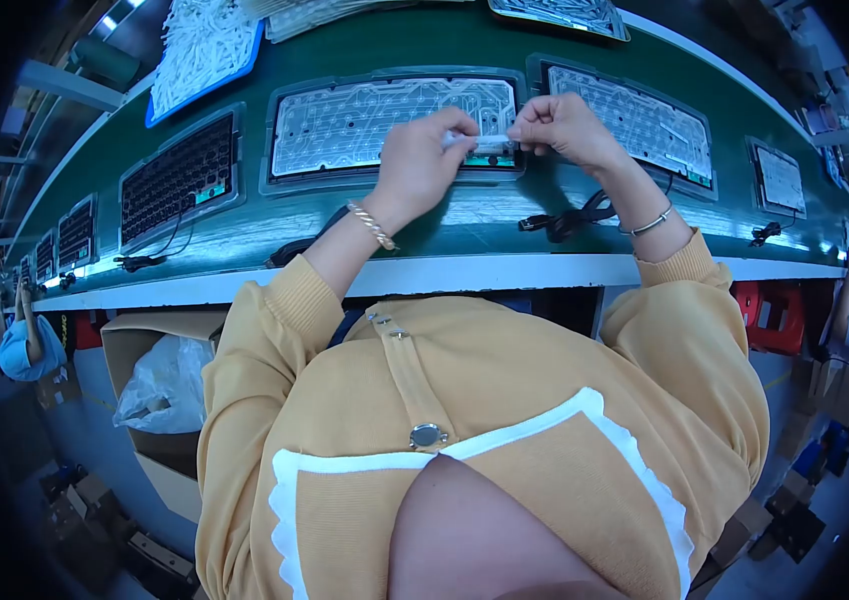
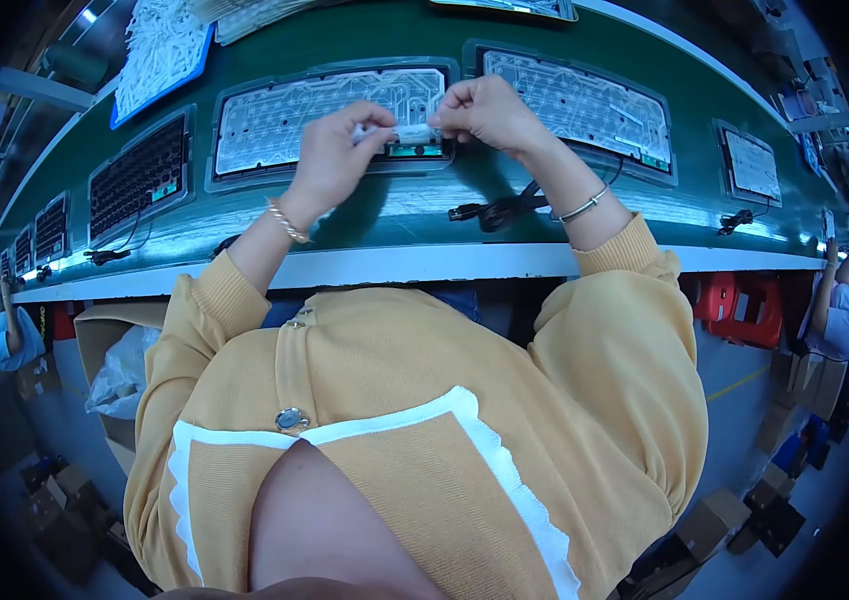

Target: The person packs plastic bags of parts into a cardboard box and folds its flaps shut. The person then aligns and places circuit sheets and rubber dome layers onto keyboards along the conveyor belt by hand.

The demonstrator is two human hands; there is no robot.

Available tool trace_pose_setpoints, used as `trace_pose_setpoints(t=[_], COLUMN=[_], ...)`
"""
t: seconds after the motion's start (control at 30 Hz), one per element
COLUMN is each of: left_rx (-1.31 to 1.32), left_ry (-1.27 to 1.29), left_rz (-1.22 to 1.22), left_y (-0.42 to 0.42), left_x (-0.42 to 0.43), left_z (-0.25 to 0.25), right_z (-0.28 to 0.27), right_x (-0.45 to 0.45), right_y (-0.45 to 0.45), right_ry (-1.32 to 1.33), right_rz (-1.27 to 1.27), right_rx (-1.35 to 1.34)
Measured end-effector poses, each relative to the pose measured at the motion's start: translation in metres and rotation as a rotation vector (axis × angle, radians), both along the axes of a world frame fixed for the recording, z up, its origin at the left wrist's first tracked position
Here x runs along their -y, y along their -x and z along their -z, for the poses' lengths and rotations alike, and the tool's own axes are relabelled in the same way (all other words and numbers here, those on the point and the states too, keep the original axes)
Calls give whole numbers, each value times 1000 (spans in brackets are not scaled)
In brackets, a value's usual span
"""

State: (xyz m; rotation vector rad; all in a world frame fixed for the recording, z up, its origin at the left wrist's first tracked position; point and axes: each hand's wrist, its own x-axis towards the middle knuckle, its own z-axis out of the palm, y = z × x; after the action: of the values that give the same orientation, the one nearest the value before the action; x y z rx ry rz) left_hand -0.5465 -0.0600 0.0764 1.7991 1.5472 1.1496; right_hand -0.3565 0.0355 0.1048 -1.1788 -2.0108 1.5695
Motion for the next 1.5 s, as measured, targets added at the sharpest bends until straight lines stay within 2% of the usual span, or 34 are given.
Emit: trace_pose_setpoints(t=[0.03,0.07,0.13,0.17,0.23,0.37,0.47,0.67,0.73,0.8,0.87,1.03,1.1,1.27,1.33,1.5], left_rx=[-180,-179,-537,-535,-791,-892,-957,-1068,-1116,-1075,-995,-1011,-1091,-1145,-1088,-1095], left_ry=[-122,-122,-276,-280,-315,-425,-353,-351,-273,-267,-179,-99,67,153,120,161], left_rz=[2,6,71,76,155,151,144,130,162,151,161,-50,-159,-184,-161,-118], left_y=[-2,-2,-2,-1,1,7,11,4,4,13,31,96,122,148,150,151], left_x=[2,2,3,4,8,18,24,25,27,28,25,34,41,55,54,54], left_z=[2,6,13,16,16,19,13,13,15,12,6,7,10,13,15,6], right_z=[3,8,16,17,12,22,9,10,4,-5,-14,-16,-13,-4,-4,-7], right_x=[0,-1,-2,-1,3,-3,7,10,12,3,-23,-90,-112,-140,-143,-149], right_y=[0,1,4,4,10,4,8,7,11,16,28,50,64,108,121,144], right_ry=[32,33,-40,-41,-149,-228,-320,-378,-475,-510,-585,-734,-802,-868,-845,-834], right_rz=[8,12,40,45,46,55,42,69,24,60,211,326,375,346,223,112], right_rx=[76,76,223,225,378,414,507,483,574,565,465,523,606,686,737,815])
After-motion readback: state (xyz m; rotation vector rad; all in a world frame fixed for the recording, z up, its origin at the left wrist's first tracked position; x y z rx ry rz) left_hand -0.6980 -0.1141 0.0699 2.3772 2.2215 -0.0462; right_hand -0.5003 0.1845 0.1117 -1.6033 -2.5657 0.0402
